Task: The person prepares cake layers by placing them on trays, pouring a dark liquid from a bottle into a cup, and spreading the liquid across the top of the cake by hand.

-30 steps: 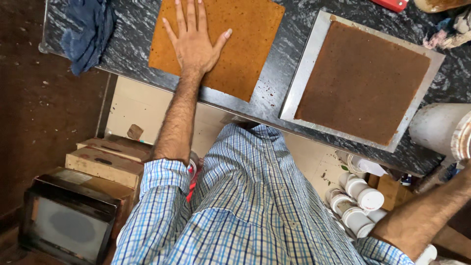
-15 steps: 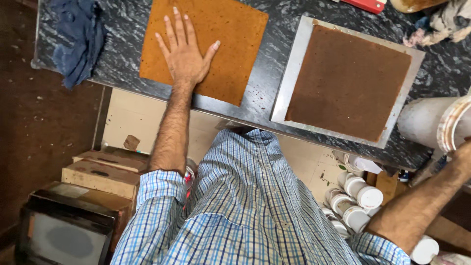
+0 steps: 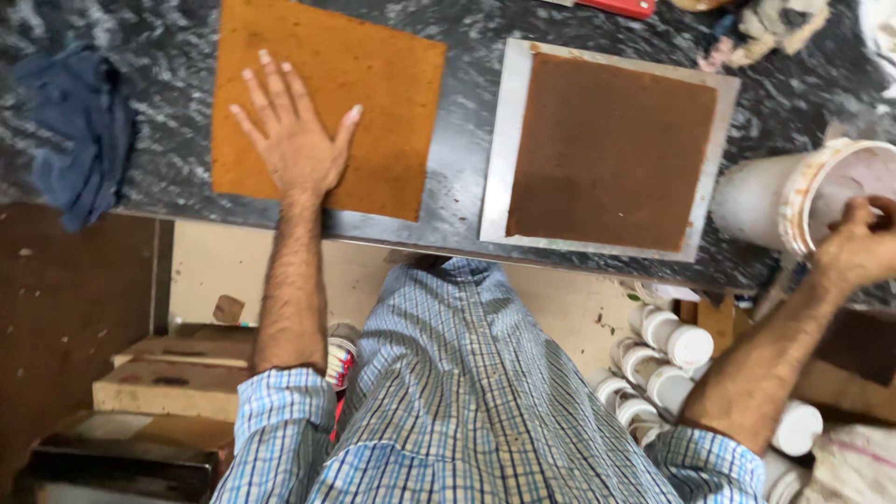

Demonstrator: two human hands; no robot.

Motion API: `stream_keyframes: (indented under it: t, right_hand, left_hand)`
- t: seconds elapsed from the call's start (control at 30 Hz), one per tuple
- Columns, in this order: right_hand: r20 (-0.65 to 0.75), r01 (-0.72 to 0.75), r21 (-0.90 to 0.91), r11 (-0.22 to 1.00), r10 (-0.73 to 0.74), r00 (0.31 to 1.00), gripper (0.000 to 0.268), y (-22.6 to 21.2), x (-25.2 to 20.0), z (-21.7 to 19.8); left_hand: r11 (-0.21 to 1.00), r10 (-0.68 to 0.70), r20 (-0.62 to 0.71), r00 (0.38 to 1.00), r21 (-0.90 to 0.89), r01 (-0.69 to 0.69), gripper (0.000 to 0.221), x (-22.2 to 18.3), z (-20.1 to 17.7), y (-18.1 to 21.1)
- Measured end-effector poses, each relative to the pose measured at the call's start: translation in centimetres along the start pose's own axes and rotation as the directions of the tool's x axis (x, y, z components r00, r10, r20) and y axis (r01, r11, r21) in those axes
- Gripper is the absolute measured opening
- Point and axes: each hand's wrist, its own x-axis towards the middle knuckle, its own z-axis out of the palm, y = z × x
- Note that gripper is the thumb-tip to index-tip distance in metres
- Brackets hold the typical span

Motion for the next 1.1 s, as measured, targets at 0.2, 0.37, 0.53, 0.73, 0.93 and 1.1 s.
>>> stream_keyframes:
  t: [0.2, 0.37, 0.53, 0.73, 0.93, 1.1]
  right_hand:
    - [-0.093, 0.179, -0.168, 0.969, -0.196, 0.976, 0.023, 0.2, -0.4, -0.2]
    - [-0.062, 0.04, -0.1, 0.994, -0.046, 0.997, 0.02, -0.5, -0.8, -0.4]
    - [-0.079, 0.206, -0.259, 0.944, -0.234, 0.969, 0.02, 0.3, -1.0, -0.3]
    - [-0.015, 0.039, -0.107, 0.993, -0.041, 0.999, 0.021, -2.0, -1.7, -0.7]
    - [0.008, -0.133, -0.079, 0.988, 0.134, 0.991, 0.014, -5.4, -2.5, -1.0]
    - [0.012, 0.153, -0.279, 0.948, -0.156, 0.988, 0.019, -6.3, -2.5, -1.4]
  left_hand:
    - [1.0, -0.007, 0.028, 1.0, 0.003, 0.007, 0.105, 0.2, 0.2, -0.1]
    - [1.0, -0.016, 0.029, 0.999, 0.009, 0.015, 0.106, 0.2, 0.0, 0.0]
    - [0.996, -0.082, 0.077, 0.994, -0.013, 0.083, 0.105, 0.7, -1.1, 1.6]
    - [0.743, 0.321, -0.062, 0.945, -0.602, -0.292, 0.076, 2.5, 4.9, 12.2]
    - [0.336, 0.271, -0.185, 0.945, -0.901, -0.273, 0.05, 9.4, 13.0, 20.4]
    - [0.117, 0.308, 0.033, 0.951, -0.993, -0.004, 0.038, 14.3, 15.5, 22.1]
